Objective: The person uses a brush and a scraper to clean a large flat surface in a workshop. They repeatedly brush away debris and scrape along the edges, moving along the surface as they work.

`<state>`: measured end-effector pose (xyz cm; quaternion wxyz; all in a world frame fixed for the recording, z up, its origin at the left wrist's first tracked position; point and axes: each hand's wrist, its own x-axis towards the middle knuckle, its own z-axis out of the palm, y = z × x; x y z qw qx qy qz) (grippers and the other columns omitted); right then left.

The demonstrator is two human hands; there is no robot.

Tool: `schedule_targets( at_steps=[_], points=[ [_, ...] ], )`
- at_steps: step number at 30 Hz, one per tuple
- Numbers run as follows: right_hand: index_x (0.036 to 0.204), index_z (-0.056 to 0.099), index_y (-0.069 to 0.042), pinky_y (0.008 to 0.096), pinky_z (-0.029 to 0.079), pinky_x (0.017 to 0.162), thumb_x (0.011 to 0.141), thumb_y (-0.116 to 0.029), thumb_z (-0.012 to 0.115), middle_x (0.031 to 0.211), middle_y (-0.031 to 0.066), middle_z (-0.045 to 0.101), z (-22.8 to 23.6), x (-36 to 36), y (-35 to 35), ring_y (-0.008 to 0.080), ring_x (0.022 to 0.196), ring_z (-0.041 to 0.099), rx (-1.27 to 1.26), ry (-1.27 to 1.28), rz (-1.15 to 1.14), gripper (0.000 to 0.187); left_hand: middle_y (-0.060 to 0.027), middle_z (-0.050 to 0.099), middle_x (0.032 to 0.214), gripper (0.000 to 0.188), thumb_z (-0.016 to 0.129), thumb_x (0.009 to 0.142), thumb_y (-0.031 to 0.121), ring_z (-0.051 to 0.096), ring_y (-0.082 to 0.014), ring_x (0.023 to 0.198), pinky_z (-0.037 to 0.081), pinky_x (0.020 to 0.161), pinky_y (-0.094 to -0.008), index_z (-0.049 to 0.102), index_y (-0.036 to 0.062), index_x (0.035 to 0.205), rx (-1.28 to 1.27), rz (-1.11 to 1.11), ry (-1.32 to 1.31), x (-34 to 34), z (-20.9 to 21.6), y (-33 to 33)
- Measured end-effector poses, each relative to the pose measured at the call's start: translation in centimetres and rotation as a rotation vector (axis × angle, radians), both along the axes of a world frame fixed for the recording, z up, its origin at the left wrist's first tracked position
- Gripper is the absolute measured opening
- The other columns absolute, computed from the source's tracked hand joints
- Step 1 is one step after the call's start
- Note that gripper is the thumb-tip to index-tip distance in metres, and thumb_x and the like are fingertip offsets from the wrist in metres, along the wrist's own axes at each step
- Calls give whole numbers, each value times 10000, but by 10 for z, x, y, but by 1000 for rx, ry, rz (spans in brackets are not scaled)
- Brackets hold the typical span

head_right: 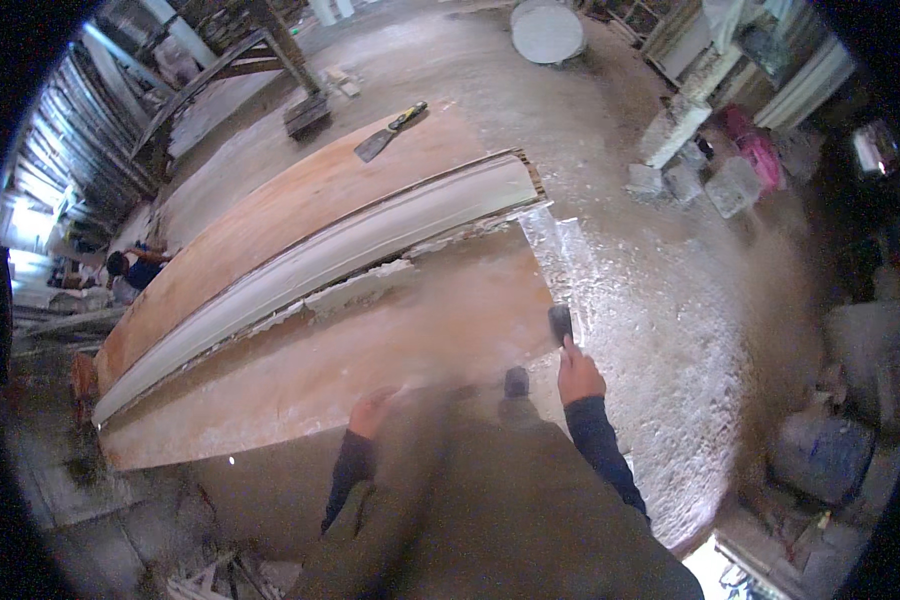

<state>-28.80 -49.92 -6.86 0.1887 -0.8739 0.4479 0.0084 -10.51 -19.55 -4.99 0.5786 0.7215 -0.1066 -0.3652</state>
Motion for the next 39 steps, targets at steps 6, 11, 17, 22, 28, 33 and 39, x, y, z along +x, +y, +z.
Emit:
schedule_targets(
  at_steps=[6, 11, 17, 22, 28, 33, 39],
  points=[
    [1175, 467, -209, 436, 435, 663, 824, -246, 433, 777, 188, 558, 15, -8, 45, 351, 745, 545, 71, -41, -120, 355, -42, 573, 728, 296, 506, 829, 178, 530, -94, 679, 434, 639, -234, 528, 59, 1099, 61, -240, -15, 26, 9, -1],
    [1137, 504, -164, 432, 436, 665, 821, -235, 437, 806, 219, 570, 6, 24, 66, 366, 754, 545, -12, 76, -274, 330, -45, 576, 737, 303, 493, 833, 189, 531, -93, 672, 433, 657, -231, 525, 49, 1099, 93, -303, -13, 45, -4, 22],
    [1112, 517, -122, 447, 431, 686, 838, -231, 409, 850, 209, 577, 31, 45, 87, 367, 804, 544, 66, 20, -273, 314, -80, 613, 854, 327, 499, 821, 198, 571, -127, 730, 442, 700, -249, 513, 37, 1106, 170, -432, -186, 68, 19, 47],
    [1150, 483, -206, 465, 440, 654, 833, -272, 410, 797, 200, 561, 34, 31, 161, 369, 739, 556, 107, 169, -249, 331, -132, 592, 962, 341, 500, 807, 182, 580, -215, 849, 434, 767, -295, 499, 99, 1138, 146, -608, -342, 69, -4, 48],
    [1203, 413, -159, 428, 434, 730, 839, -229, 397, 957, 181, 543, 17, 72, 88, 347, 859, 543, 10, 39, -322, 371, -168, 565, 1001, 341, 461, 803, 168, 552, -281, 910, 419, 786, -343, 498, 128, 1139, 12, -908, -510, 45, -57, -43],
    [1162, 462, -77, 362, 398, 822, 825, -205, 414, 1106, 177, 508, 30, 44, 100, 327, 982, 499, 0, -478, -238, 364, -168, 572, 985, 334, 453, 814, 207, 555, -280, 911, 420, 793, -348, 509, 128, 1133, -12, -753, -425, 57, 3, -33],
    [1158, 480, -208, 433, 432, 680, 790, -247, 463, 786, 182, 537, 23, 37, 126, 348, 780, 533, 195, 26, -172, 370, -172, 569, 998, 361, 439, 831, 254, 558, -277, 919, 420, 808, -336, 470, 140, 1173, 167, -756, -373, 73, -33, -7]
  ],
)
